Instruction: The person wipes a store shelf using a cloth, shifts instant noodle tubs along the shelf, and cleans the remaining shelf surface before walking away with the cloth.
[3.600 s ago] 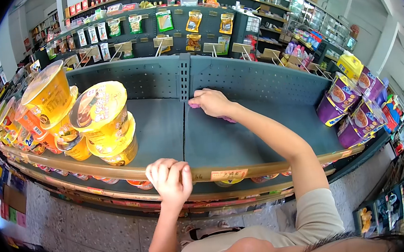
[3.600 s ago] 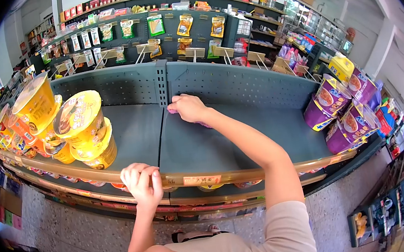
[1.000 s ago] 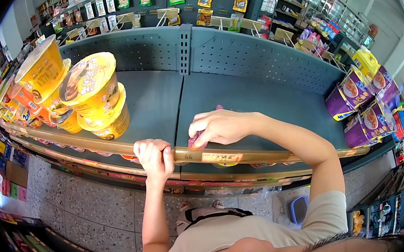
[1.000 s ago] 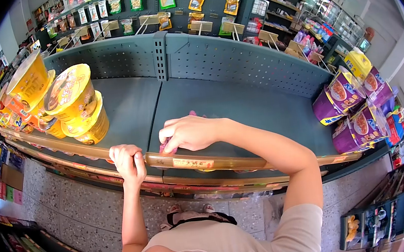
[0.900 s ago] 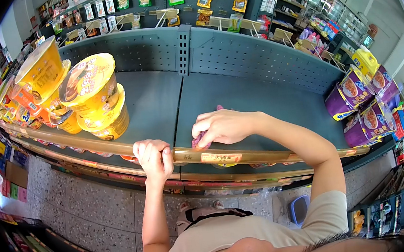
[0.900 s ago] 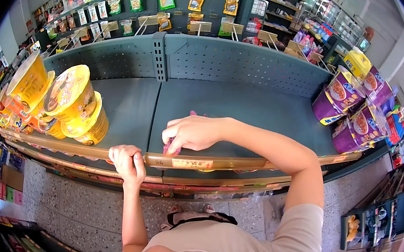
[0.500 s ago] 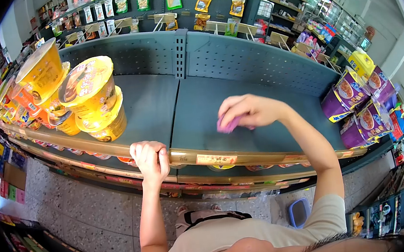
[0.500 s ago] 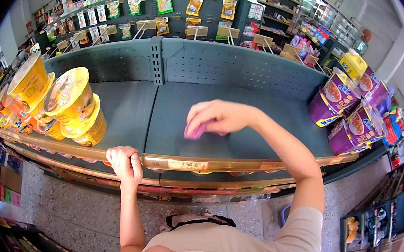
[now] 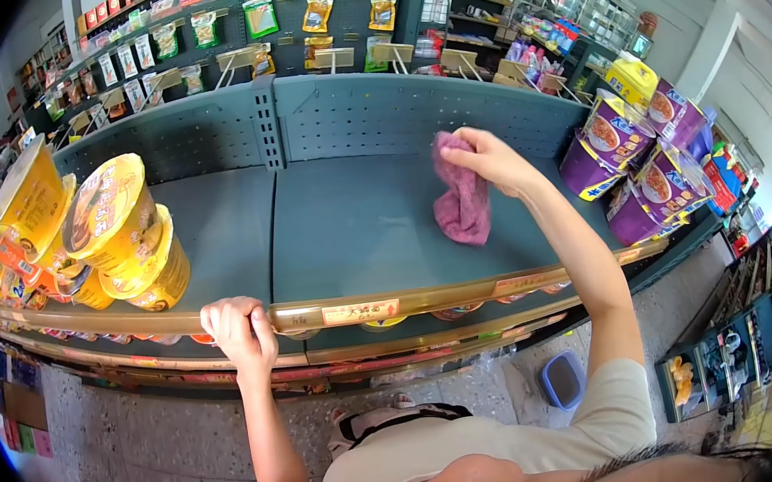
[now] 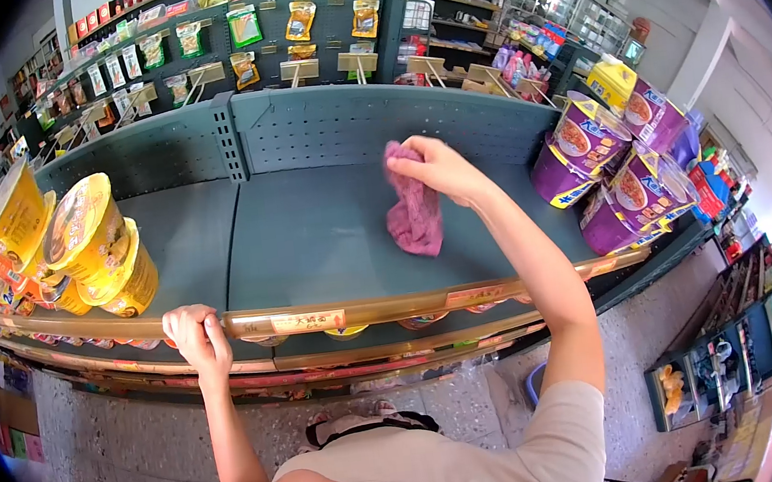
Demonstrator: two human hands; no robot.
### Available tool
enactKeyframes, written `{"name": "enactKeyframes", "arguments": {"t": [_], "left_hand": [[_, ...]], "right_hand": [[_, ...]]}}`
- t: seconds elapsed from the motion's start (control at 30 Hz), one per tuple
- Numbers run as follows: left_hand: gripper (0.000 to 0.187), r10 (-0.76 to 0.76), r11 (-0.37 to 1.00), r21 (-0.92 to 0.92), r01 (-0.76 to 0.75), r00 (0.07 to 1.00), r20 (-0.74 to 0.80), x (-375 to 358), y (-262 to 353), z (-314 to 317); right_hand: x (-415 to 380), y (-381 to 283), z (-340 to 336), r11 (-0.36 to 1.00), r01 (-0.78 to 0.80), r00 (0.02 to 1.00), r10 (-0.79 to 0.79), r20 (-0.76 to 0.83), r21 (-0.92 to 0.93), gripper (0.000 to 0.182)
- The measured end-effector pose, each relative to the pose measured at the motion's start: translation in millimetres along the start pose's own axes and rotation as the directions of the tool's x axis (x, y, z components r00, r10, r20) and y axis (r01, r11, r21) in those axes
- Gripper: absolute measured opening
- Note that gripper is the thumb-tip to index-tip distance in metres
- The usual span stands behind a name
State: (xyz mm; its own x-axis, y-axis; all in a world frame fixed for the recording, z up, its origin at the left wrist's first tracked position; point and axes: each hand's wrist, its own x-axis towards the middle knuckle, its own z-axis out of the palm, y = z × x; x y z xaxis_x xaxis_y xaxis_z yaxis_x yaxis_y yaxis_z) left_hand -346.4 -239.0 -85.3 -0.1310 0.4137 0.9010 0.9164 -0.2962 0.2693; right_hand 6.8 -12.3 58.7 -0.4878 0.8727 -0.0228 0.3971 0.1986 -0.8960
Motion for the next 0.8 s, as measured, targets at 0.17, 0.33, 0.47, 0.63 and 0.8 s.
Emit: {"name": "enactKeyframes", "arguments": {"t": [0.17, 0.33, 0.47, 0.63, 0.8], "left_hand": [[0.007, -0.001, 1.000, 0.006, 0.001, 1.000, 0.001, -1, 0, 1], [0.008, 0.007, 1.000, 0.008, -0.007, 1.000, 0.004, -2, -1, 1], [0.007, 0.002, 1.000, 0.019, -0.002, 1.000, 0.014, -2, -2, 0], [0.006, 0.007, 1.000, 0.027, -0.007, 1.000, 0.002, -2, -2, 2], [0.006, 0.011, 0.999, 0.030, -0.011, 1.000, 0.008, -2, -3, 2]], "right_hand": [[-4, 17, -2, 0.666, 0.202, 0.827, -0.508, -0.239, -0.718, 0.044], [-25, 7, 5, 0.855, 0.243, 0.965, -0.165, 0.204, -0.458, 0.050], [-24, 11, -11, 0.851, 0.252, 0.964, -0.177, 0.200, -0.461, 0.052], [-22, 38, 6, 0.849, 0.321, 0.939, -0.226, 0.260, -0.420, 0.089], [-27, 39, 32, 0.731, 0.389, 0.918, -0.359, 0.169, -0.561, 0.064]]}}
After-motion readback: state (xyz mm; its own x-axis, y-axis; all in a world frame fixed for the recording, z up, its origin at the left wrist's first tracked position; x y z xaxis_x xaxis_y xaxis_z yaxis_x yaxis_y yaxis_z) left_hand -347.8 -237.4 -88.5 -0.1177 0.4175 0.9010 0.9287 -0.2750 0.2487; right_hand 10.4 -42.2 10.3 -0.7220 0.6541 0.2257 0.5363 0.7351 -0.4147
